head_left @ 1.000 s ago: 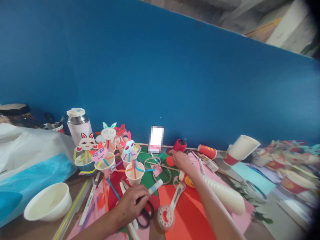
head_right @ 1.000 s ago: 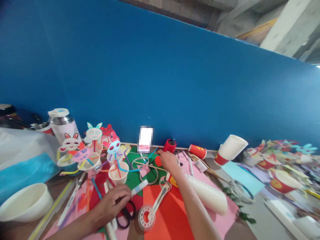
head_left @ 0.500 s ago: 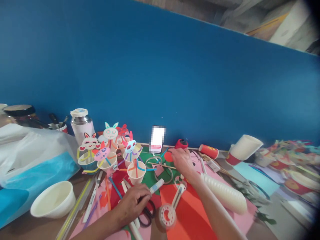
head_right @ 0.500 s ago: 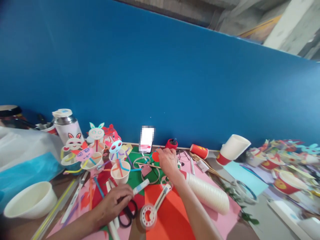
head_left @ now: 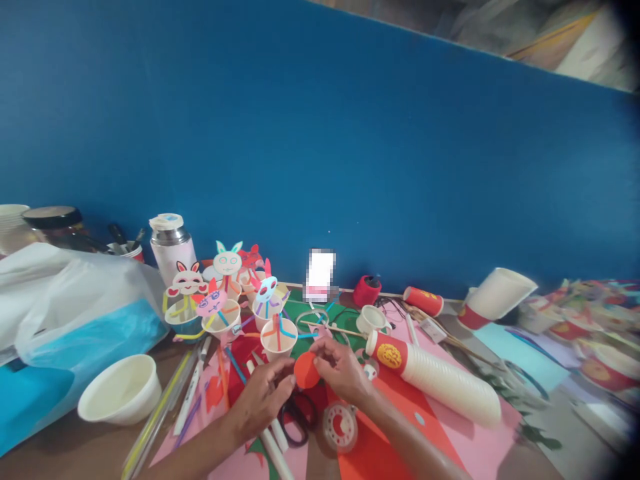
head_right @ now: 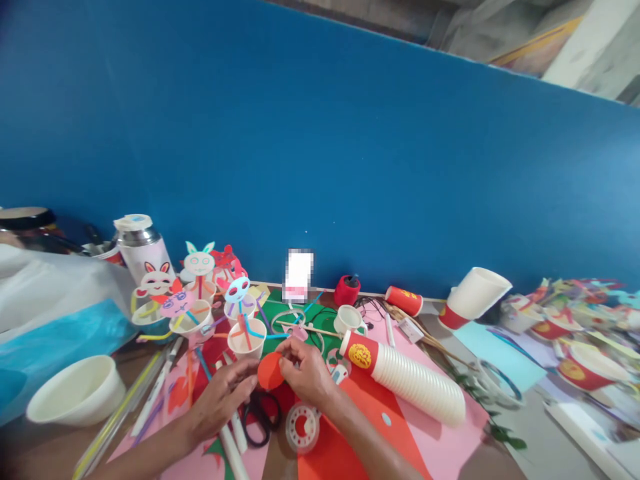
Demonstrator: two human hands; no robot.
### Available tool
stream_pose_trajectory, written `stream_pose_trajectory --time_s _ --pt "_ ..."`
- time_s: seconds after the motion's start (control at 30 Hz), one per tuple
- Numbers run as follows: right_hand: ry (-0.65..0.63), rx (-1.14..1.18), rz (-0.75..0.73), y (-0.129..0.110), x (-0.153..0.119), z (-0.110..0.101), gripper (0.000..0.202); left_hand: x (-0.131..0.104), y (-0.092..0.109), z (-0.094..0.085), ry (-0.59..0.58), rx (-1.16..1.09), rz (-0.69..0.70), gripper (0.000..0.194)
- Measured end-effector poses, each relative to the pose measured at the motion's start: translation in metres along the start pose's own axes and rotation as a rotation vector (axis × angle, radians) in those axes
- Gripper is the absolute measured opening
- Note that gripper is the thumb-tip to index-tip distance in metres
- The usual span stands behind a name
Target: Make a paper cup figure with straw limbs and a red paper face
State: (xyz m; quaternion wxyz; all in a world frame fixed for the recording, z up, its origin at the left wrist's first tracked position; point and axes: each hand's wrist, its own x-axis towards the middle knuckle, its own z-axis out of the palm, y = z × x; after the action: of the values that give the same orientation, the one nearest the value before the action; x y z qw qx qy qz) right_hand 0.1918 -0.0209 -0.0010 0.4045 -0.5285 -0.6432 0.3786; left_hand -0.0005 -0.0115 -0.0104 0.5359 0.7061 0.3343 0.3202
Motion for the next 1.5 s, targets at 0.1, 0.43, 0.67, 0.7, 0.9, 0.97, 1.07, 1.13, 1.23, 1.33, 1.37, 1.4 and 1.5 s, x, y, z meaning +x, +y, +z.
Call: stream_pose_trajectory --time_s 0.1,0.43,0.67,0.7,0.9,0.97,1.07,1.13,1.23,1.33,1.37,1.4,1.5 --pt "-0.028 -0.067 -0.041 -0.005 -0.004 0.002 0.014 0.003 -0.004 0.001 0.043 -0.042 -0.012 0.033" --pt "0.018 -0.283 -0.212 -0.01 0.005 -0.016 0.017 0.006 -0.026 0.002 0.141 0.203 0.075 0.032" --pt "0.554 -0.847 0.038 0.015 0.025 -0.122 0.03 0.002 -0.018 0.001 0.04 0.334 0.135 0.024" --pt "0.538 -0.885 0.116 0.022 0.025 -0.132 0.039 0.001 -0.015 0.001 0.018 0.331 0.128 0.024" --pt "0.312 -0.907 0.379 0.043 0.026 -0.145 0.063 -0.002 -0.006 0.005 0.011 0.326 0.059 0.028" --pt "0.267 -0.895 0.374 0.042 0.027 -0.143 0.058 -0.003 -0.004 0.006 0.007 0.34 0.079 0.029" --pt "0.222 -0.878 0.367 0.043 0.027 -0.141 0.056 -0.004 0.001 0.004 -0.087 0.383 0.097 0.033" --pt "0.213 -0.867 0.375 0.046 0.028 -0.141 0.053 -0.005 0.004 0.001 -0.173 0.416 0.102 0.036" --pt "0.255 -0.871 0.375 0.047 0.03 -0.141 0.049 -0.006 0.009 -0.001 -0.254 0.459 0.112 0.041" --pt "0.327 -0.856 0.316 0.038 0.03 -0.137 0.051 -0.006 0.011 -0.001 -0.289 0.456 0.113 0.045" --pt "0.342 -0.844 0.286 0.033 0.029 -0.135 0.051 -0.005 0.011 -0.001 -0.304 0.442 0.115 0.047" --pt "0.349 -0.833 0.256 0.027 0.028 -0.132 0.051 -0.005 0.012 -0.001 -0.32 0.425 0.122 0.048" --pt "0.322 -0.785 0.185 0.008 0.025 -0.118 0.056 -0.004 0.013 -0.002 -0.355 0.395 0.168 0.05"
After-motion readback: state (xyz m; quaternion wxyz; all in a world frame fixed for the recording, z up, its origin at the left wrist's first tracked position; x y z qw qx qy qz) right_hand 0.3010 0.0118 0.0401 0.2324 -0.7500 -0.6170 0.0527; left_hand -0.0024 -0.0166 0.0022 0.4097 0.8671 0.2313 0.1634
